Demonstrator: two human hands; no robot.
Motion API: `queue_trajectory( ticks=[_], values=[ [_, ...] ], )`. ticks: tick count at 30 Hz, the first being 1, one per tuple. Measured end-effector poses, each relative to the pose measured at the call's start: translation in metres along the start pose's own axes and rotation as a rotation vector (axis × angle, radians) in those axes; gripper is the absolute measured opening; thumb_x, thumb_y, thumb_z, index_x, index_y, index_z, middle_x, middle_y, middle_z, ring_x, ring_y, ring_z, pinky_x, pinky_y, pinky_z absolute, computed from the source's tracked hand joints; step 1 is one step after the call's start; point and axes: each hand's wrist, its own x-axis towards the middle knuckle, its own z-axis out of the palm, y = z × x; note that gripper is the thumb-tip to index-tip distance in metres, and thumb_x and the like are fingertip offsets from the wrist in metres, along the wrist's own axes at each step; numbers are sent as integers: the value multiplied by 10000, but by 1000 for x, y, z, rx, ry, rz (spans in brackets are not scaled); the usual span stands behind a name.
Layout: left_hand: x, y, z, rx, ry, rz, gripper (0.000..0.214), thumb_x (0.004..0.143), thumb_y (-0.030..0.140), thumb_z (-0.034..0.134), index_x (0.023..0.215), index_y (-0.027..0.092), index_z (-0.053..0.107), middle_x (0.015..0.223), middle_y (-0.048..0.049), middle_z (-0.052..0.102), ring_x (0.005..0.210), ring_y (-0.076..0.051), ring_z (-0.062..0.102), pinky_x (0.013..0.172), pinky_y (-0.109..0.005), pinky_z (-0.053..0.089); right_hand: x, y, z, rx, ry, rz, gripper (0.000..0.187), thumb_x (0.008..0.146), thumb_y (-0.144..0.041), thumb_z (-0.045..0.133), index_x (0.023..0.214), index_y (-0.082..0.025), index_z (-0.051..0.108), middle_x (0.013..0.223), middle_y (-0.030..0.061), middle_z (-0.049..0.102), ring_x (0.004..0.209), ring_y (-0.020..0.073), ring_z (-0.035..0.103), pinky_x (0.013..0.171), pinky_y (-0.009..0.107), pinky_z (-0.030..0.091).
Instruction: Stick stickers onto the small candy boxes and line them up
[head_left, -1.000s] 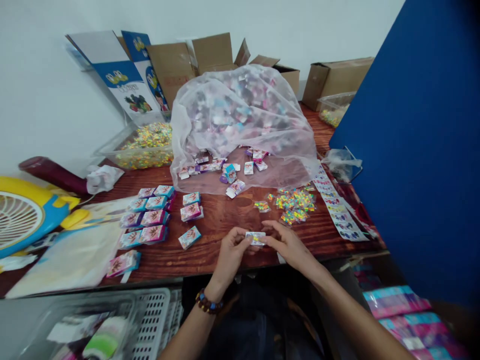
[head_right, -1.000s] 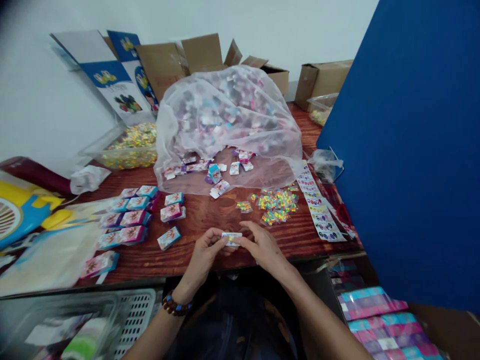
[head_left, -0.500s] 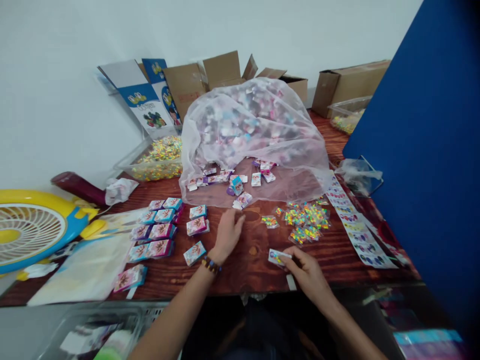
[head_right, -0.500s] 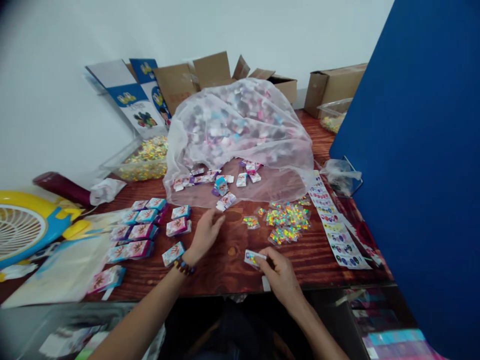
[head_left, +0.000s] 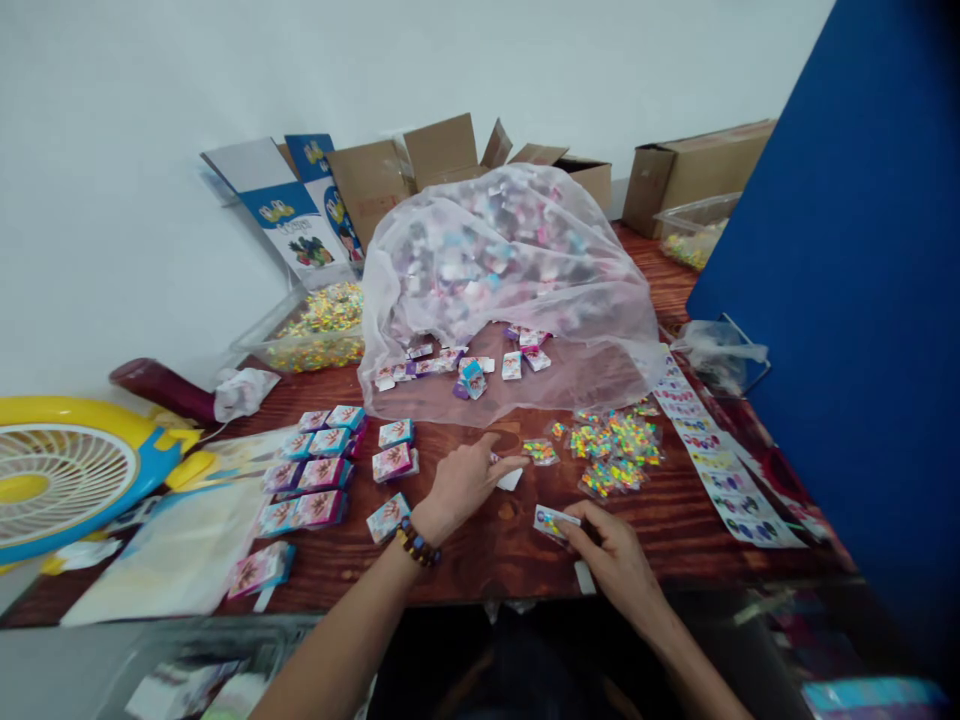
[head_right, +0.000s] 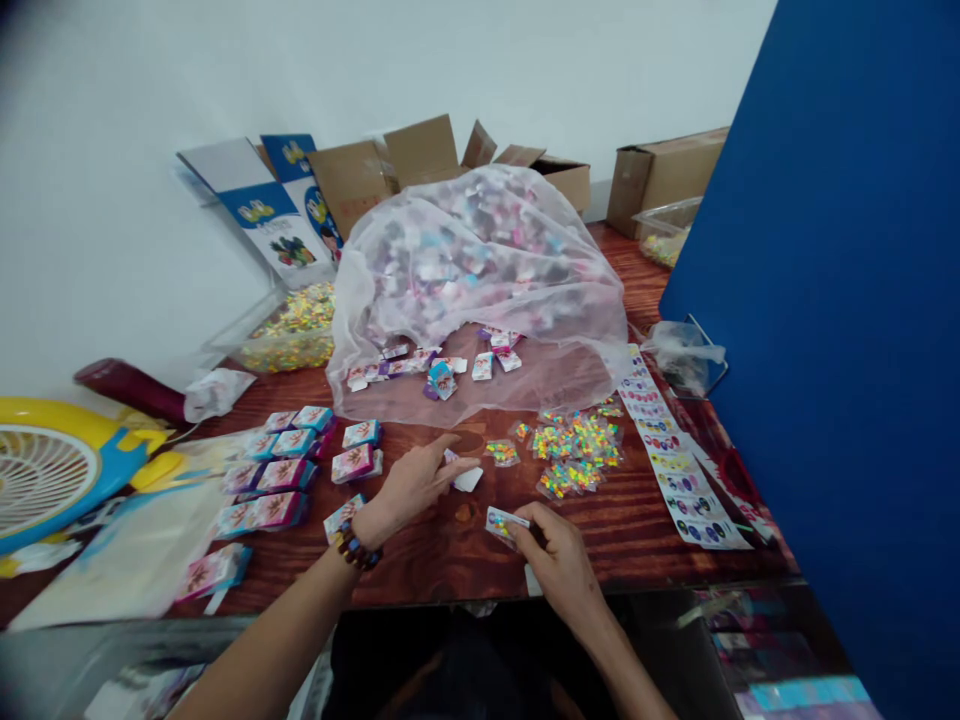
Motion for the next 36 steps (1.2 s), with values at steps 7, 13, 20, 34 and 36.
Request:
queue_trajectory(
  ticks=[7, 13, 20, 34, 36],
  values=[
    [-7, -18, 2, 50, -85, 327, 493, 846, 151, 454, 1323, 274, 432, 1347, -98, 480, 1216, -276, 427, 963, -448, 381, -2, 0, 1, 3, 25, -7, 303, 853, -449, 498, 746, -187, 606, 616, -6, 552, 582, 147, 500, 540, 244, 367],
    [-24, -18, 21, 62, -61, 288, 573, 800, 334, 620, 1322, 218, 411, 1357, -116, 469, 1220, -309, 401, 957, -487, 377, -2, 4, 1, 4, -2, 20, 308, 858, -464, 499, 784, -185, 607, 635, -6, 561, 600, 150, 507, 558, 248, 366],
    [-62, -9, 25, -2, 109, 179, 369, 813, 345, 612, 1126, 177, 510, 1067, -89, 574, 1001, -255, 510, 868, -392, 439, -3, 2, 1, 172, 4, 116, 301, 833, -476, 545, 813, -179, 589, 599, -9, 561, 582, 150, 515, 551, 249, 379],
    [-107, 0, 38, -357, 297, 142, 331, 797, 258, 647, 1081, 179, 495, 1010, -69, 592, 946, -219, 570, 830, -362, 480, 8, -47, 24, -64, -24, -12, 235, 856, -385, 504, 764, -192, 602, 533, -48, 512, 424, 93, 448, 440, 204, 291],
    [-108, 1, 36, -327, 282, 153, 336, 797, 254, 646, 1085, 175, 492, 1011, -73, 587, 950, -227, 561, 832, -375, 480, 9, -51, 20, -239, -75, -36, 205, 854, -346, 508, 755, -203, 616, 550, -41, 526, 472, 103, 462, 469, 212, 273]
  ],
)
